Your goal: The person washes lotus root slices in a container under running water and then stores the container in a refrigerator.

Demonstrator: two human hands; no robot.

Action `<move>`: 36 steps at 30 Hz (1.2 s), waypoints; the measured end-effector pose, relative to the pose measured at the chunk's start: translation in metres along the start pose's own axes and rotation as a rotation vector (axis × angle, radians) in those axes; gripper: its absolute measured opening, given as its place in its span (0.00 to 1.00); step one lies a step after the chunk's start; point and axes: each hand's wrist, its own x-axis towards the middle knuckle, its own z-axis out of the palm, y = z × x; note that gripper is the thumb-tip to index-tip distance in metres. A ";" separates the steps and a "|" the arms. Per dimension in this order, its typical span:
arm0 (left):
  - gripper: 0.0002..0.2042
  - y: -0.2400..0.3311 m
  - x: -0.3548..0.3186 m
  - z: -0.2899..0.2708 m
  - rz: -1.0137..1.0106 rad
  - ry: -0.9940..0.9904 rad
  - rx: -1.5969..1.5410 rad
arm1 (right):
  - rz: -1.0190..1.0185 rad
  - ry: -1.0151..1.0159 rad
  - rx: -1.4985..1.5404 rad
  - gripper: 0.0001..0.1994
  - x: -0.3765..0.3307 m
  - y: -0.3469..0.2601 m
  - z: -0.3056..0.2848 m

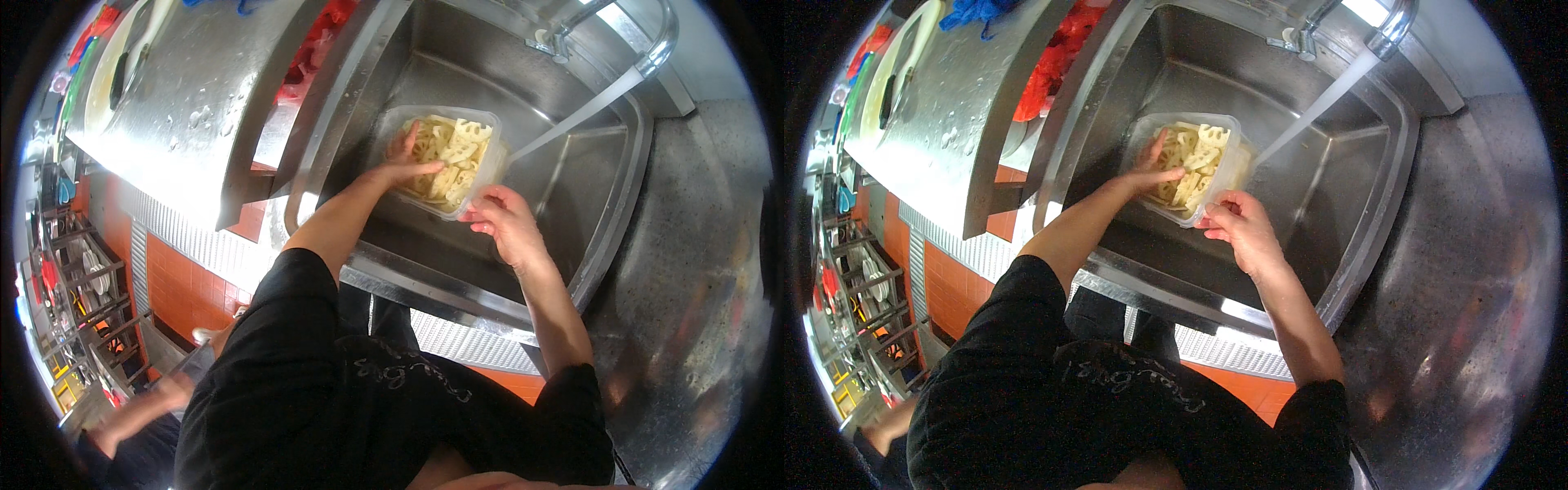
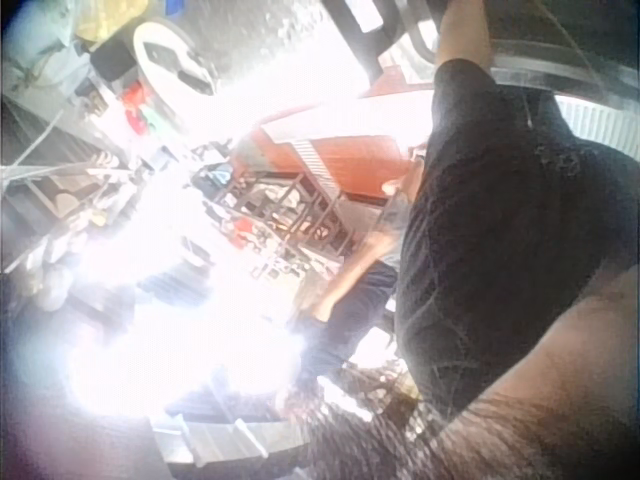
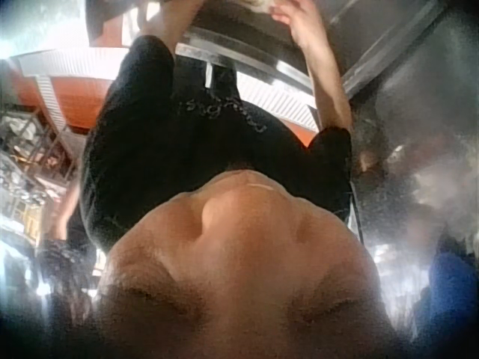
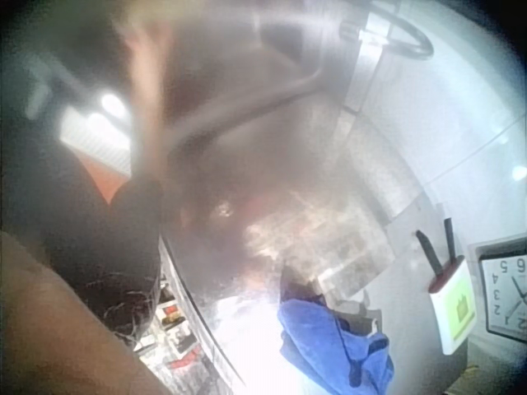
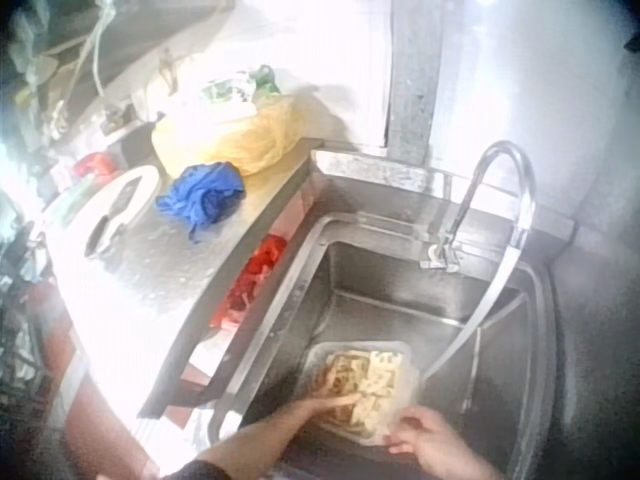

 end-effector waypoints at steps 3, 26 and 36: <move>0.59 -0.003 0.004 0.001 0.023 0.004 0.005 | 0.002 -0.027 0.009 0.12 -0.001 -0.001 -0.001; 0.60 0.041 -0.002 0.026 -0.165 0.010 0.272 | 0.060 0.370 -0.176 0.14 0.060 0.053 -0.099; 0.26 0.023 -0.013 0.005 0.173 -0.070 0.654 | -0.631 0.515 -1.192 0.16 0.078 0.067 -0.106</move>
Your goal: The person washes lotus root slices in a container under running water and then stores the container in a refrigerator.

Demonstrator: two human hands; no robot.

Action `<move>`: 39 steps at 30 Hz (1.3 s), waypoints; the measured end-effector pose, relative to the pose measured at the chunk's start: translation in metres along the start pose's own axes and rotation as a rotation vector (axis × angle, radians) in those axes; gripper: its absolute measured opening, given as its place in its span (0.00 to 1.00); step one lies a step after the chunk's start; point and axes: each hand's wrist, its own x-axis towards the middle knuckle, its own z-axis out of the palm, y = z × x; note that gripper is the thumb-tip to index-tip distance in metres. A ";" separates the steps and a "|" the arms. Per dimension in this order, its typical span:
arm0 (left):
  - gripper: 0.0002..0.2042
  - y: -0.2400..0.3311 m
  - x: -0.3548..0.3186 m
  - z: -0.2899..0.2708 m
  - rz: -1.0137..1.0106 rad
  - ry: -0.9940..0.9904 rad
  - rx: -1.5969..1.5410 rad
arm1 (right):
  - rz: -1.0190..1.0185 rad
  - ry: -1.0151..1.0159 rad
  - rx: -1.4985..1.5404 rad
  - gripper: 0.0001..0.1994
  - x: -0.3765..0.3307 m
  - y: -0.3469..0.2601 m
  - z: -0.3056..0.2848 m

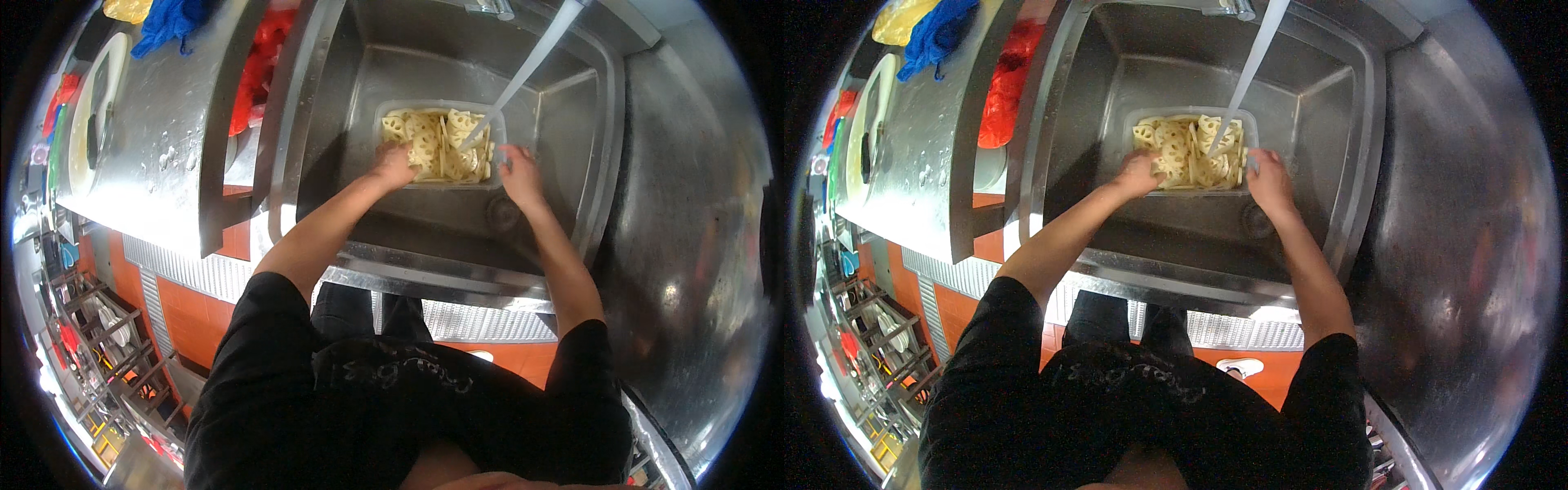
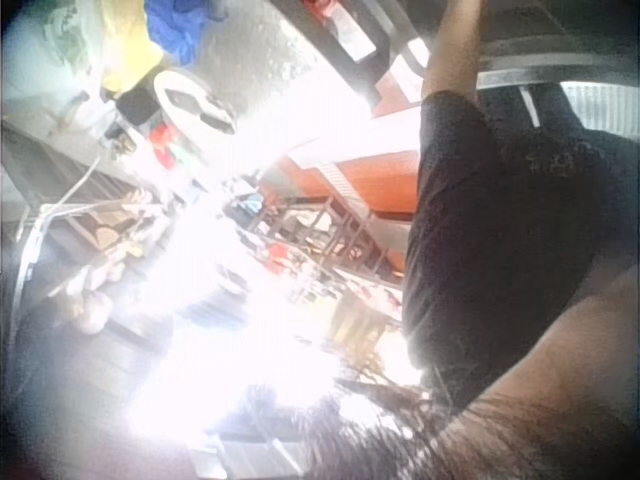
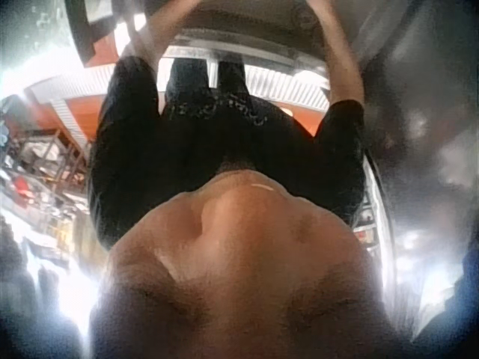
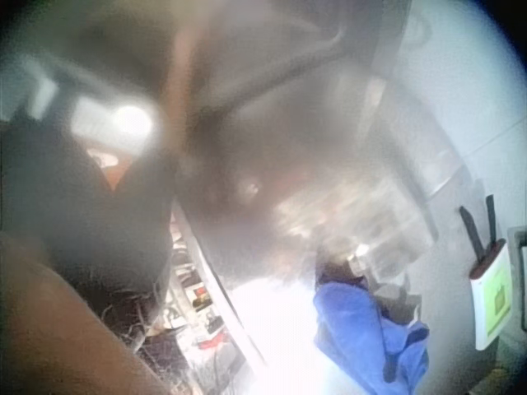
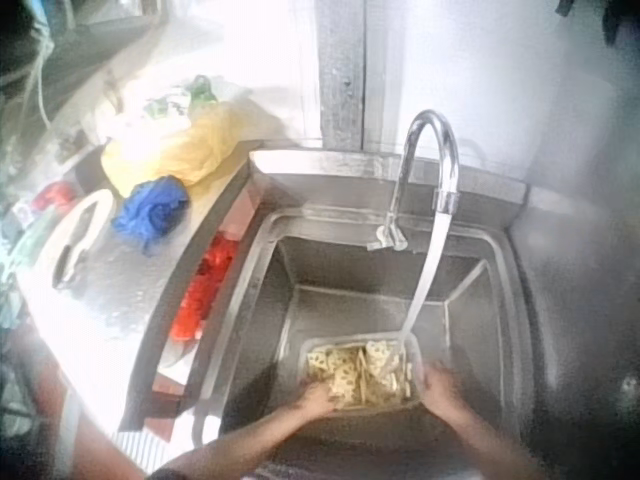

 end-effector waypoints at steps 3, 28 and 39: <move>0.19 0.001 -0.013 -0.009 0.122 -0.141 0.262 | 0.119 -0.448 0.014 0.15 0.002 -0.013 0.004; 0.28 0.012 0.000 -0.015 0.043 0.205 -0.032 | 0.063 -0.227 0.080 0.18 0.032 -0.037 -0.013; 0.11 -0.001 -0.013 -0.011 0.275 -0.053 0.222 | -0.028 -0.425 -0.058 0.14 0.022 -0.064 0.005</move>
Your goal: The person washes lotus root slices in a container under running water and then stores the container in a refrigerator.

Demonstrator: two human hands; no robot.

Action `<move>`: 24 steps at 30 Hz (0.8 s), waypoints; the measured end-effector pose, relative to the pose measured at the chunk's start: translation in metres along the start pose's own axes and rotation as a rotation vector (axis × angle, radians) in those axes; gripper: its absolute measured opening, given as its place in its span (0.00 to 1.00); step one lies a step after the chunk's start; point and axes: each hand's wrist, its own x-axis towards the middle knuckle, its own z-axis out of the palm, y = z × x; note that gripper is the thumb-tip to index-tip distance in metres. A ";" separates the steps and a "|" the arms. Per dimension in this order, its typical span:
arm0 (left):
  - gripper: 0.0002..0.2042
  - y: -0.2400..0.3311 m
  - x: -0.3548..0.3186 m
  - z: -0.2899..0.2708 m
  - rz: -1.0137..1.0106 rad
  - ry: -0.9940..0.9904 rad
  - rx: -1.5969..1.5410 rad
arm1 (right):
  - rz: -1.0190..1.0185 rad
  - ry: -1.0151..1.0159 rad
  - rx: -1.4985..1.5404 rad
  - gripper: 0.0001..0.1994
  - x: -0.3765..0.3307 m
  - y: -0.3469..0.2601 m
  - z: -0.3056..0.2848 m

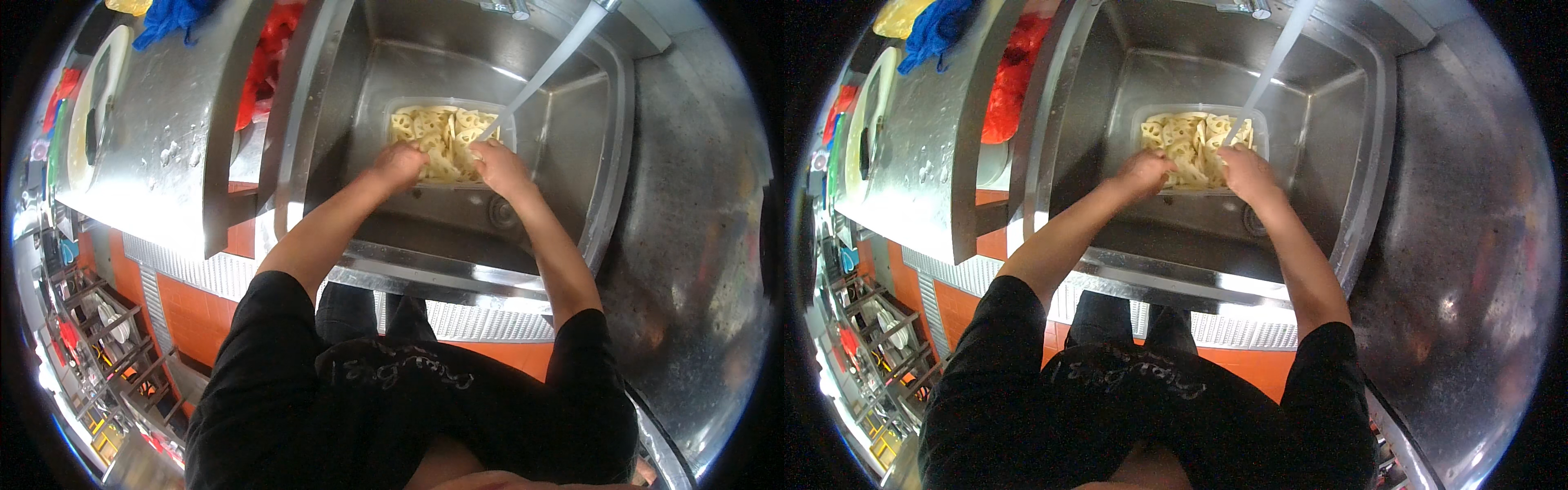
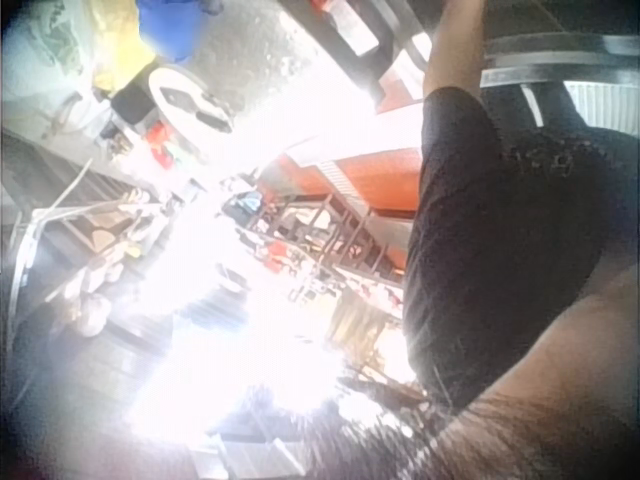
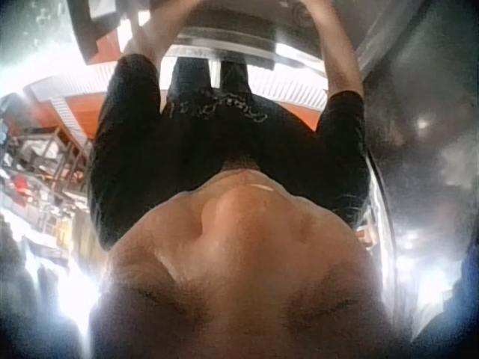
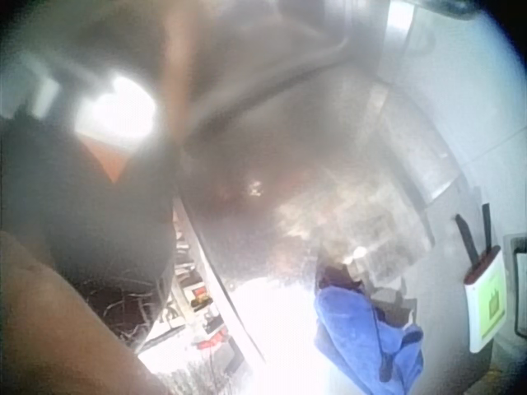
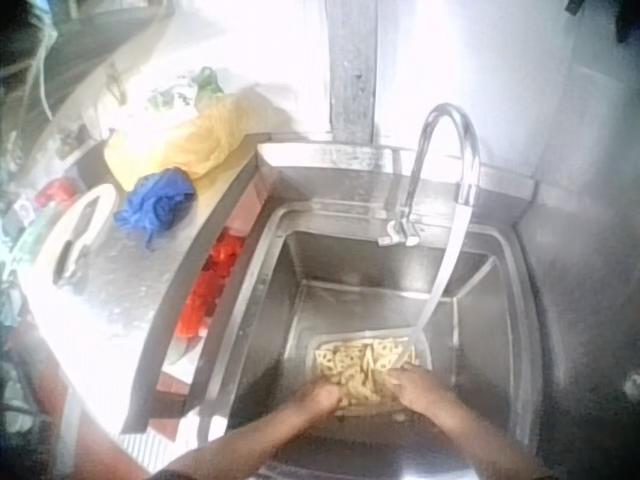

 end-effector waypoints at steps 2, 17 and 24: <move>0.11 -0.010 0.003 0.036 -0.130 -0.084 -0.454 | -0.086 0.041 0.086 0.17 0.002 -0.022 0.007; 0.20 0.000 0.020 0.003 -0.411 0.060 -1.474 | 0.394 -0.322 1.025 0.15 0.009 0.002 0.001; 0.19 0.008 0.022 -0.010 -0.343 0.236 -0.487 | 0.364 0.041 0.095 0.18 0.012 0.015 -0.011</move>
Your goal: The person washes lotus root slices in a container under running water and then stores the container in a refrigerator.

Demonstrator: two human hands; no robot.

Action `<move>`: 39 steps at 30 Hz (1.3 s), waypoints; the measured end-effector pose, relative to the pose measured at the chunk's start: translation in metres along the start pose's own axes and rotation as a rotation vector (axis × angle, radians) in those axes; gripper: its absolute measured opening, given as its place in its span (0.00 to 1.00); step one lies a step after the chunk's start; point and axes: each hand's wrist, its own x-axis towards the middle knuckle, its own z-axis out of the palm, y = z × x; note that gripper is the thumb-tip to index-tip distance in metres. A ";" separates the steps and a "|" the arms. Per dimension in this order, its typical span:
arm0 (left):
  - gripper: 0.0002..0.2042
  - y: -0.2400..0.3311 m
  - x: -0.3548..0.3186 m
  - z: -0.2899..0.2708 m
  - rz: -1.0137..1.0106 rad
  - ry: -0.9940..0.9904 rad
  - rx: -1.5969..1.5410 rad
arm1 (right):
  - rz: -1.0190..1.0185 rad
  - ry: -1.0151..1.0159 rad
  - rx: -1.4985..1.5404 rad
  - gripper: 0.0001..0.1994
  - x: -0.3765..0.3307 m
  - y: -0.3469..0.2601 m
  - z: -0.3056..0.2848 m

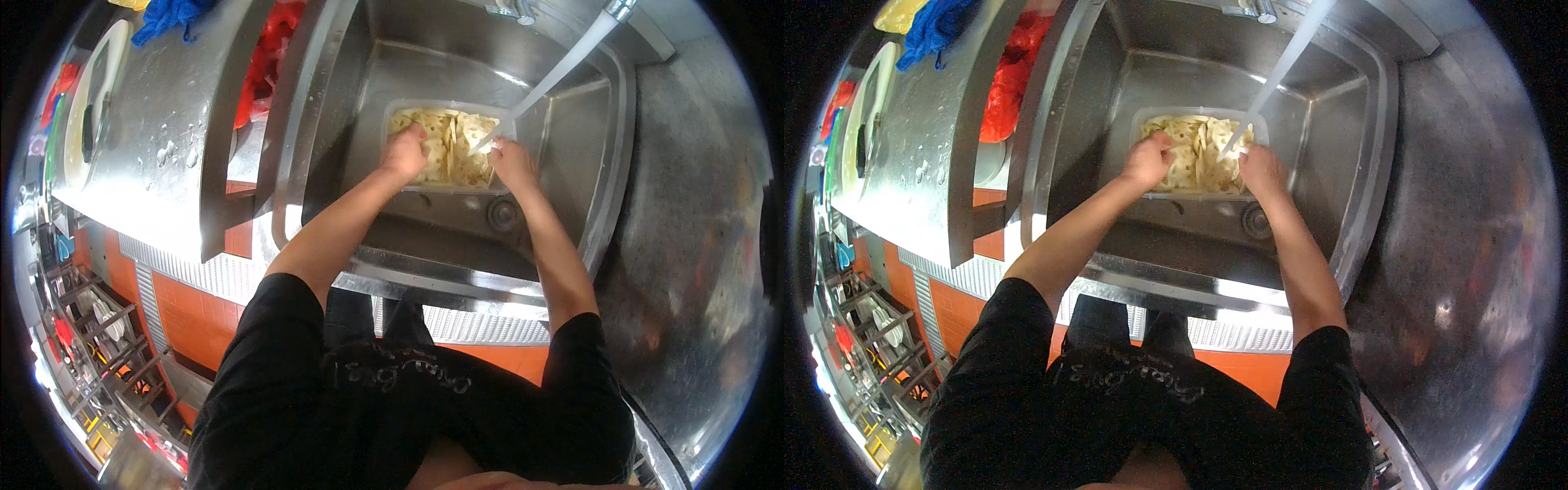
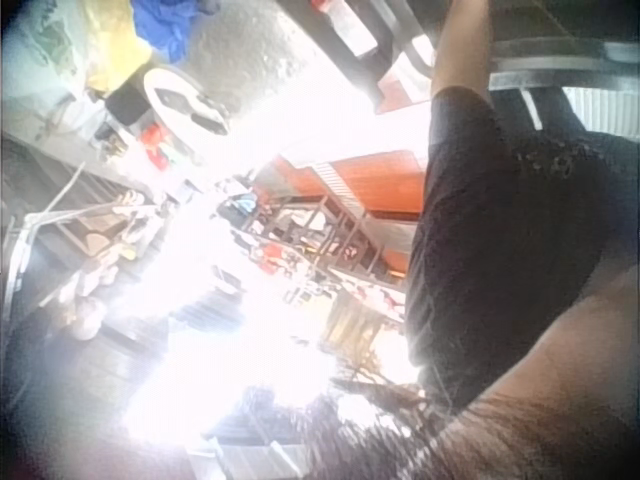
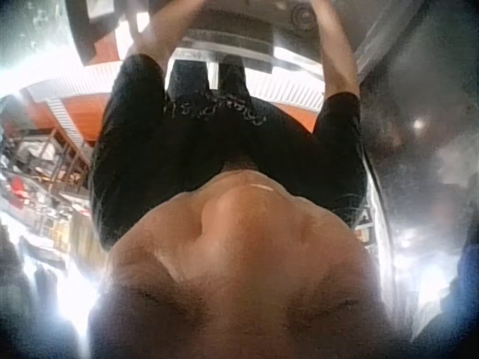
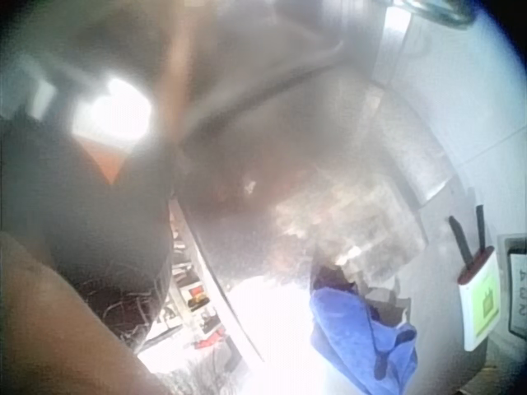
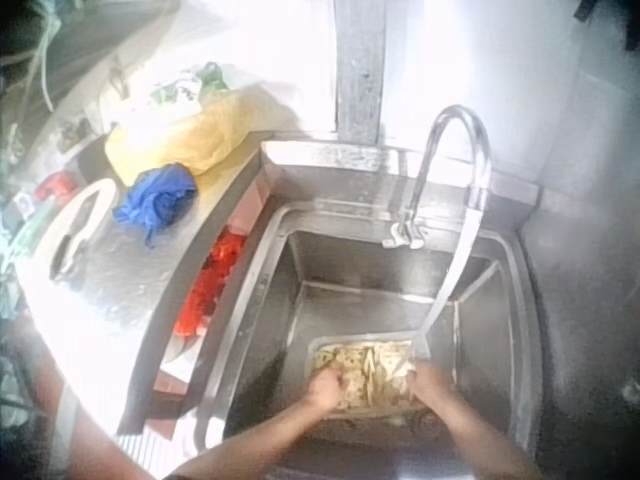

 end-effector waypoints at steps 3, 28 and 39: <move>0.21 -0.003 -0.011 0.013 0.283 0.118 0.343 | -0.286 0.216 -0.222 0.22 0.002 0.001 0.004; 0.13 0.011 0.054 0.029 0.420 0.253 0.715 | -0.332 0.004 0.098 0.17 -0.023 0.024 0.010; 0.24 0.044 0.008 -0.017 0.503 -0.261 0.699 | -0.406 -0.011 0.169 0.16 -0.025 0.042 0.001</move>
